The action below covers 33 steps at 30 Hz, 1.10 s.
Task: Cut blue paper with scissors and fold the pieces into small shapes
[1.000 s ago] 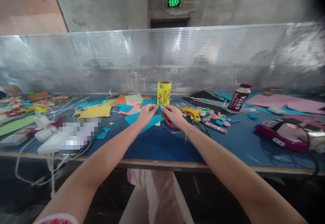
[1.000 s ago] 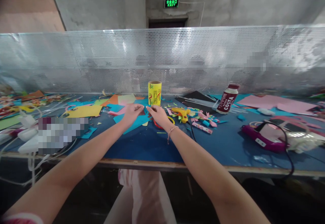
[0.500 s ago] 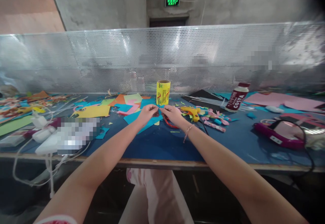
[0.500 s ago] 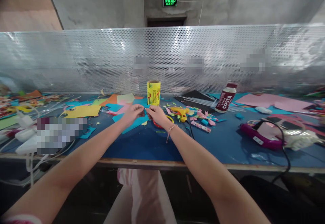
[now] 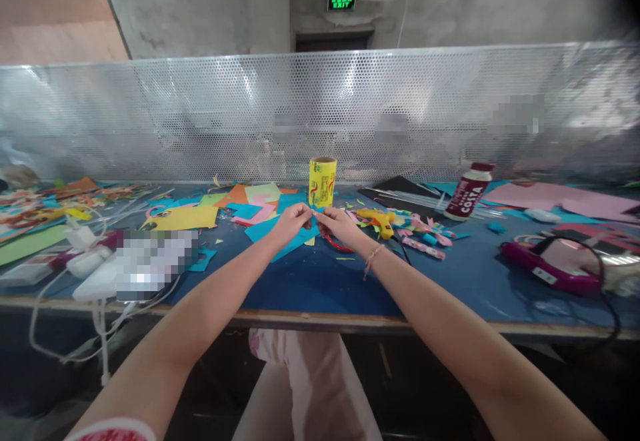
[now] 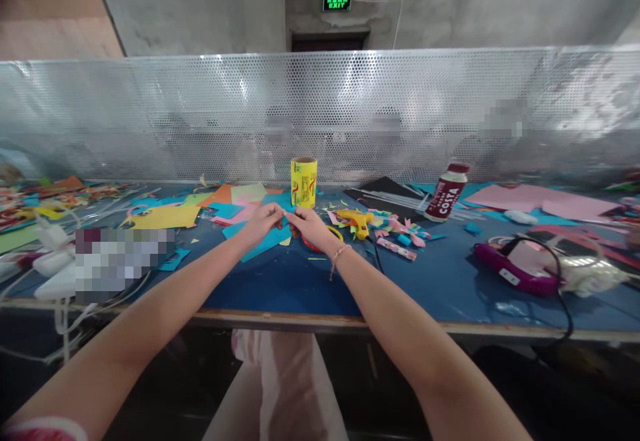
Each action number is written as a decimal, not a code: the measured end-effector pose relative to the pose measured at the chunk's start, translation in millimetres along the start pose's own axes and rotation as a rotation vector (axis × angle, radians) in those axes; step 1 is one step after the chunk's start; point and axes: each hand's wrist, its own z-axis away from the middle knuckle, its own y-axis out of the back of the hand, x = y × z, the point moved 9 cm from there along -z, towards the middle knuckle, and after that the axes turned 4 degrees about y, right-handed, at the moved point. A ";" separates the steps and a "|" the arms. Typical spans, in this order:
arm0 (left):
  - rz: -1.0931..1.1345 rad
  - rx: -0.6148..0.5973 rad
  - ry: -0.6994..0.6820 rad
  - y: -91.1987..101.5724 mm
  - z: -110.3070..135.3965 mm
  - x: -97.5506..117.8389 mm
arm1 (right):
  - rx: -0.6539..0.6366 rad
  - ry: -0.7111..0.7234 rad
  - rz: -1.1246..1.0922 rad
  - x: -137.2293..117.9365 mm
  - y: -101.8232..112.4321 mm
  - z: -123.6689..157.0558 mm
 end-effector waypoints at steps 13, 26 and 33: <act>0.013 0.098 0.092 5.7 -1.1 -14.0 | 0.179 0.283 0.747 -38.9 13.8 5.9; 0.365 0.040 0.268 -3.7 -0.5 -31.2 | 0.108 0.649 1.006 -55.2 -6.6 17.7; 0.547 0.052 0.251 2.0 -1.0 -28.1 | 0.185 0.676 0.783 -54.8 1.0 18.1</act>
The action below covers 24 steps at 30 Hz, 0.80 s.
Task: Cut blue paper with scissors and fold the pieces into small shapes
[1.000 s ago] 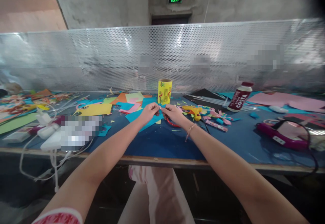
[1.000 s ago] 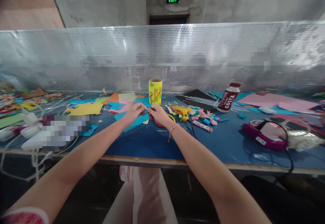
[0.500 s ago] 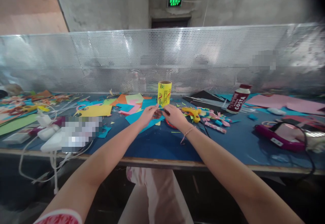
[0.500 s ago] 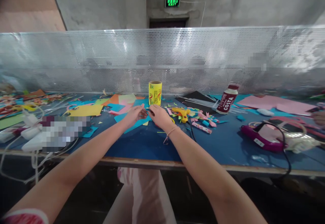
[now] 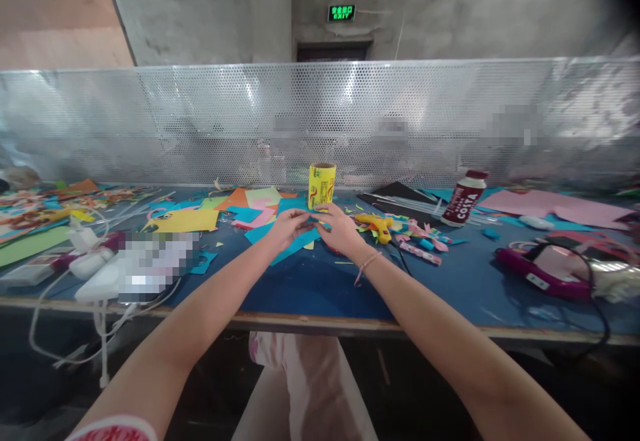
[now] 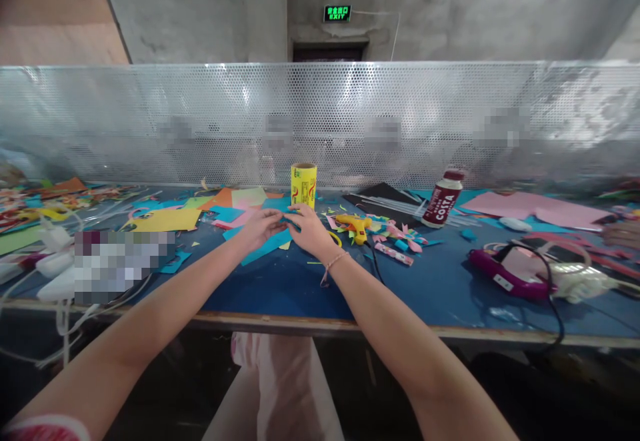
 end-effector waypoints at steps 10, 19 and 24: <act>-0.070 0.026 -0.022 -0.7 2.6 3.7 | 0.011 -0.320 -0.252 23.0 -4.9 3.1; -0.167 0.043 -0.055 1.7 1.0 1.4 | -0.005 -0.260 -0.121 22.7 -2.9 2.0; -0.220 0.045 -0.055 4.4 -3.9 -2.6 | -0.018 -0.205 -0.084 18.5 -4.7 2.0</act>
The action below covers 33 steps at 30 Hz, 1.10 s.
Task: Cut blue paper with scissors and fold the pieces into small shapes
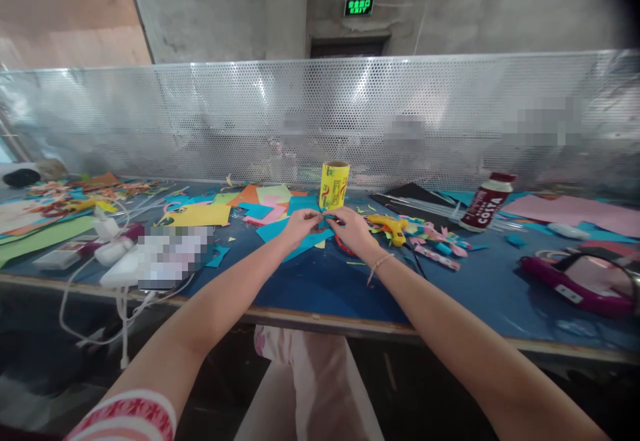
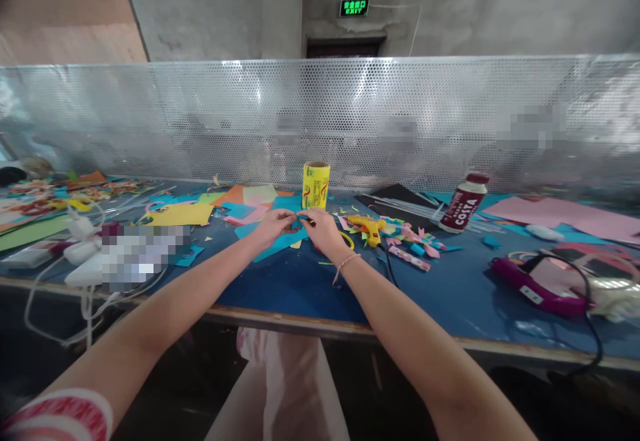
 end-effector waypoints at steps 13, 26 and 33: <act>0.043 0.029 0.008 3.9 2.4 8.0 | 0.017 -0.094 -0.045 8.9 1.0 1.1; 0.037 0.030 0.035 1.9 6.1 9.9 | 0.014 0.003 0.011 -3.4 5.8 -0.4; 0.041 0.025 0.011 3.3 5.5 11.1 | -0.009 0.060 0.034 -6.9 4.1 0.6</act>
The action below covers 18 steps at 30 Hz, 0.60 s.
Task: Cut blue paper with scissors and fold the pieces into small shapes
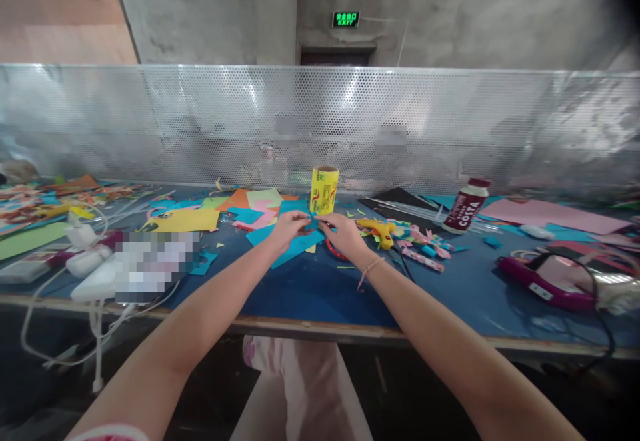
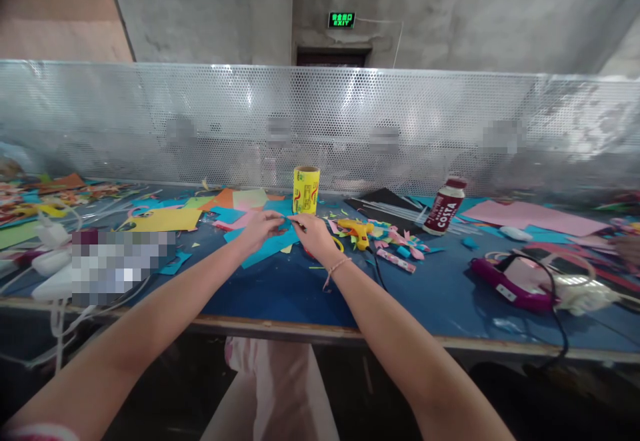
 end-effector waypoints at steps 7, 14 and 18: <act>0.033 -0.021 -0.029 -0.1 -1.5 1.4 | -0.006 0.009 -0.042 -4.0 0.5 0.1; -0.007 -0.031 -0.064 -0.1 -2.4 3.1 | 0.011 -0.008 -0.026 -2.9 1.9 -0.7; -0.003 -0.013 -0.039 -0.6 -1.0 3.0 | 0.009 -0.024 -0.020 -0.7 2.5 -0.7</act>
